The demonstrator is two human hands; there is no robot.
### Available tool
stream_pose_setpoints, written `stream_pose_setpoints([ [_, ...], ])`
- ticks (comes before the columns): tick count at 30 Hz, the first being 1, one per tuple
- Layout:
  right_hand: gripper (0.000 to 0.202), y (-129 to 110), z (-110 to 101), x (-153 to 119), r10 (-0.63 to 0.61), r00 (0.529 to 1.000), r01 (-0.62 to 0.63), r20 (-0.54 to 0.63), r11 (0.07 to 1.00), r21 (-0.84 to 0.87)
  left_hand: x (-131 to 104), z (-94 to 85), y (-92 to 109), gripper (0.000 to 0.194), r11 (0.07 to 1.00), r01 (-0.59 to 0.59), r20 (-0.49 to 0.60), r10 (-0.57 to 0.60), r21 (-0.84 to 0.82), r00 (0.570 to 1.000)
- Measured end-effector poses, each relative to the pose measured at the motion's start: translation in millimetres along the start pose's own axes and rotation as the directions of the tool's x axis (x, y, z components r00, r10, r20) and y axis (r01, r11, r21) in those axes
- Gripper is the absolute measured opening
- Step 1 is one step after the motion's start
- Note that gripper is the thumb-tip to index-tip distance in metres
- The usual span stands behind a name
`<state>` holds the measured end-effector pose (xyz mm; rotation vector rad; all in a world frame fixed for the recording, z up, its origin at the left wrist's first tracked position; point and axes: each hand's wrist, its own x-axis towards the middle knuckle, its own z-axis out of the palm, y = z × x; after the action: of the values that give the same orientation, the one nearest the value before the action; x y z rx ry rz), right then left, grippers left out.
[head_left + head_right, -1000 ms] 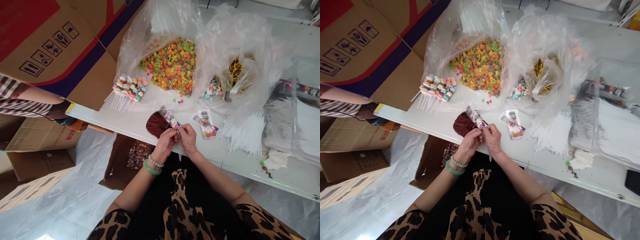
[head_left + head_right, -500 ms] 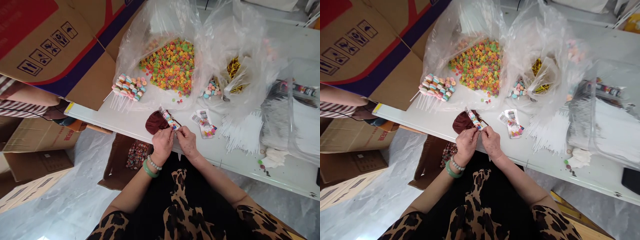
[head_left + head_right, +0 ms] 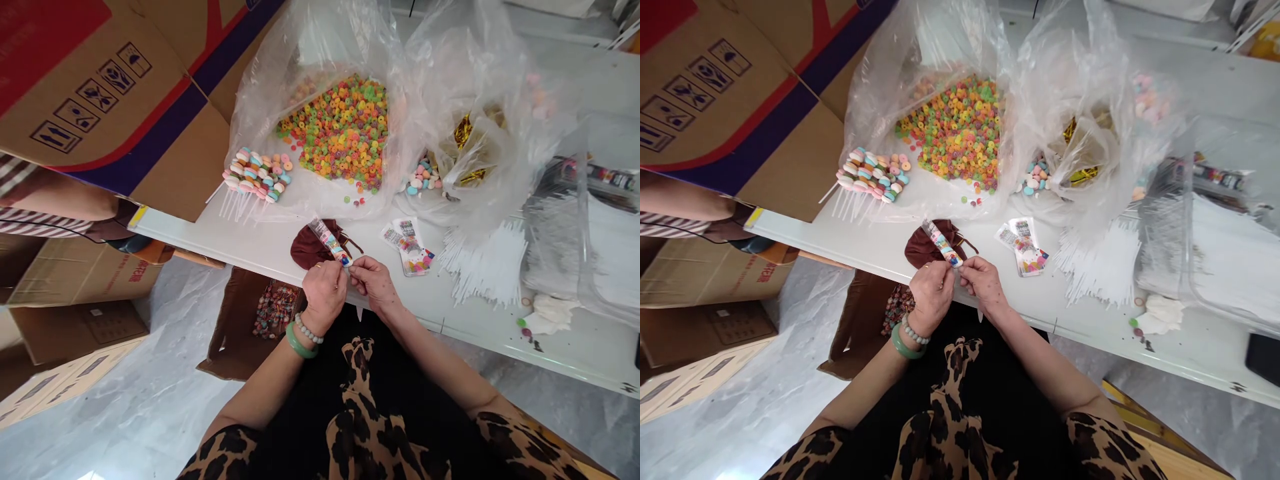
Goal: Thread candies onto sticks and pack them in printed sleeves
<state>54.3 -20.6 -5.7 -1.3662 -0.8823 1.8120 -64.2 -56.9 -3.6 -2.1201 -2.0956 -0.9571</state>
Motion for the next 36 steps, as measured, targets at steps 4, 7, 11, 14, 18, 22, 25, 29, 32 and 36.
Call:
stream_pose_setpoints([
  [4, 0.017, 4.3, 3.8, 7.3, -0.119, 0.99, 0.115, -0.074, 0.992, -0.059, -6.0, 3.8, 8.6, 0.025, 0.989, -0.03, 0.004, 0.031, -0.145, 1.0],
  [7, 0.018, 4.5, 5.3, 11.2, -0.241, 0.964, 0.218, -0.11, 0.958, -0.189, -6.6, 6.7, 8.1, 0.02, 0.897, 0.111, 0.04, -0.104, -0.428, 0.994],
  [11, 0.019, -0.7, -0.8, 4.9, -0.08, 0.997, 0.08, 0.008, 0.996, -0.048, 0.6, 9.3, -3.5, 0.012, 0.538, 0.405, 0.224, -0.37, -0.739, 0.901],
  [14, 0.022, -2.5, -6.9, -3.0, 0.051, 0.995, -0.054, 0.085, 0.998, 0.026, 4.7, 10.5, -11.8, 0.012, 0.341, 0.508, 0.318, -0.48, -0.791, 0.818],
  [18, 0.019, 2.4, -4.1, -3.3, 0.017, 0.999, -0.015, 0.032, 0.999, -0.049, 0.4, 11.0, -7.6, 0.011, 0.515, 0.51, 0.298, -0.439, -0.689, 0.848],
  [22, 0.017, 4.8, 1.9, 1.5, -0.297, 0.955, 0.271, -0.013, 0.885, -0.378, -4.0, 12.6, 2.8, 0.014, 0.574, 0.479, 0.317, -0.364, -0.665, 0.876],
  [25, 0.019, 2.9, -1.5, -1.4, -0.495, 0.867, 0.397, 0.049, 0.628, -0.67, -1.0, 10.5, 1.0, 0.018, 0.297, 0.615, 0.49, -0.399, -0.731, 0.775],
  [29, 0.023, 2.6, -7.4, -8.9, -0.67, 0.725, 0.465, 0.158, 0.308, -0.83, 7.8, -1.3, -6.9, 0.028, -0.107, 0.761, 0.755, -0.273, -0.64, 0.597],
  [32, 0.026, 3.5, -5.5, -14.0, -0.683, 0.684, 0.49, 0.257, 0.168, -0.855, 14.9, -7.2, -6.7, 0.037, -0.252, 0.751, 0.79, -0.266, -0.61, 0.552],
  [36, 0.026, 2.9, -1.1, -21.9, -0.653, 0.691, 0.542, 0.31, 0.185, -0.82, 20.3, -5.3, -0.8, 0.035, -0.291, 0.674, 0.719, -0.45, -0.679, 0.529],
])
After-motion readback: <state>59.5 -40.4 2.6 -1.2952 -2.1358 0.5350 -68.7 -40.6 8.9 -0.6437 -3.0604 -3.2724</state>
